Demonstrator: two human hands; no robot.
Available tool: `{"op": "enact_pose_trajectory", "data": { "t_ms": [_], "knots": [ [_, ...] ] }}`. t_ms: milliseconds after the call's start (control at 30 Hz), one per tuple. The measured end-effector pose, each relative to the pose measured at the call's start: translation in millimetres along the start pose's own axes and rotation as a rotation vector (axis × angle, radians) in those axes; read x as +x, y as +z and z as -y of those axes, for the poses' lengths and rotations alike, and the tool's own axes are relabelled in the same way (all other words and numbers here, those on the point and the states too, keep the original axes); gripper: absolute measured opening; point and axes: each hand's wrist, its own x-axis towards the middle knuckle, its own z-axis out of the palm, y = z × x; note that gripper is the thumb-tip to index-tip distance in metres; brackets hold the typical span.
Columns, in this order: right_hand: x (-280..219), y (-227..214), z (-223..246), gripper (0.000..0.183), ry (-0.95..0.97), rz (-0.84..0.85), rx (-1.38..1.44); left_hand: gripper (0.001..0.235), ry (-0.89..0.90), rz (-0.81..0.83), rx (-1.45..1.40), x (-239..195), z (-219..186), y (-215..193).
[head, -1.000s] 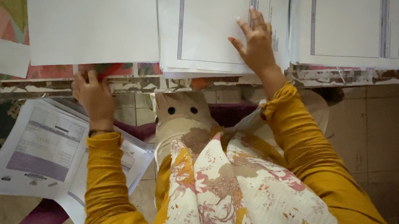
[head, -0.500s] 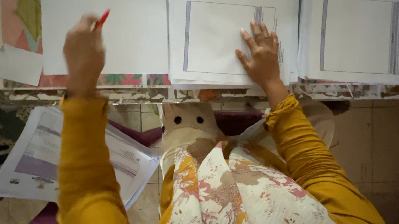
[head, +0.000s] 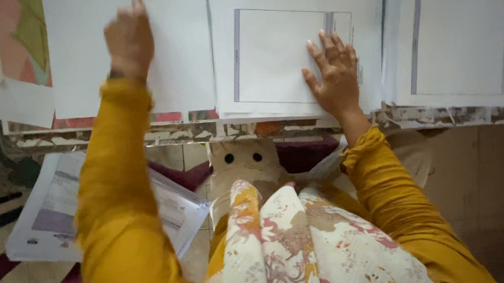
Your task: The person sits and organizes a stack of printed papers on their lap. They repeatedly pick up sheets, smooth them out, and place them back into the stack, occasionally adjusting the alignment of the papers.
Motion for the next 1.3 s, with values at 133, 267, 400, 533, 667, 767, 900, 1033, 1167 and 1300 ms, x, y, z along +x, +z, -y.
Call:
{"op": "enact_pose_trajectory", "data": {
  "t_ms": [133, 267, 400, 533, 667, 767, 900, 1033, 1167, 1300],
  "knots": [
    [-6.4, 6.8, -4.6, 0.054, -0.014, 0.021, 0.004, 0.058, -0.082, 0.368, -0.149, -104.7, 31.9, -47.9],
    [-0.8, 5.8, -1.5, 0.053, -0.001, -0.019, -0.041, 0.031, -0.086, 0.327, -0.125, -75.1, 81.3, -4.6],
    [1.2, -5.9, 5.1, 0.052, 0.0, 0.013, -0.017, 0.059, -0.004, -0.252, -0.272, 62.6, 60.1, 56.2],
    [4.4, -6.5, 5.0, 0.051, -0.041, -0.039, -0.036, 0.025, -0.214, 0.03, -0.081, 157.8, 10.0, 135.3],
    [3.8, -7.7, 8.9, 0.052, -0.007, -0.01, -0.011, 0.017, -0.179, 0.003, -0.134, 86.0, -1.3, 53.5],
    [2.4, -6.2, 4.2, 0.052, -0.018, -0.012, -0.015, 0.021, -0.153, 0.108, -0.15, -21.0, 13.8, -0.9],
    [-0.3, -1.2, 1.5, 0.052, -0.038, -0.04, -0.037, 0.036, -0.253, 0.585, -0.169, -105.1, 36.5, -80.8],
    [1.8, -1.9, 2.4, 0.053, 0.013, 0.015, -0.003, 0.032, -0.294, 0.663, -0.285, -57.6, 80.5, -43.9],
    [2.4, -7.1, 6.7, 0.052, 0.005, 0.013, -0.02, 0.024, -0.15, -0.019, -0.226, 62.0, 77.8, 84.4],
    [2.1, 9.7, -2.6, 0.054, 0.016, -0.053, -0.039, 0.015, -0.184, -0.069, -0.149, 146.5, 43.9, 110.3]
  ]
}}
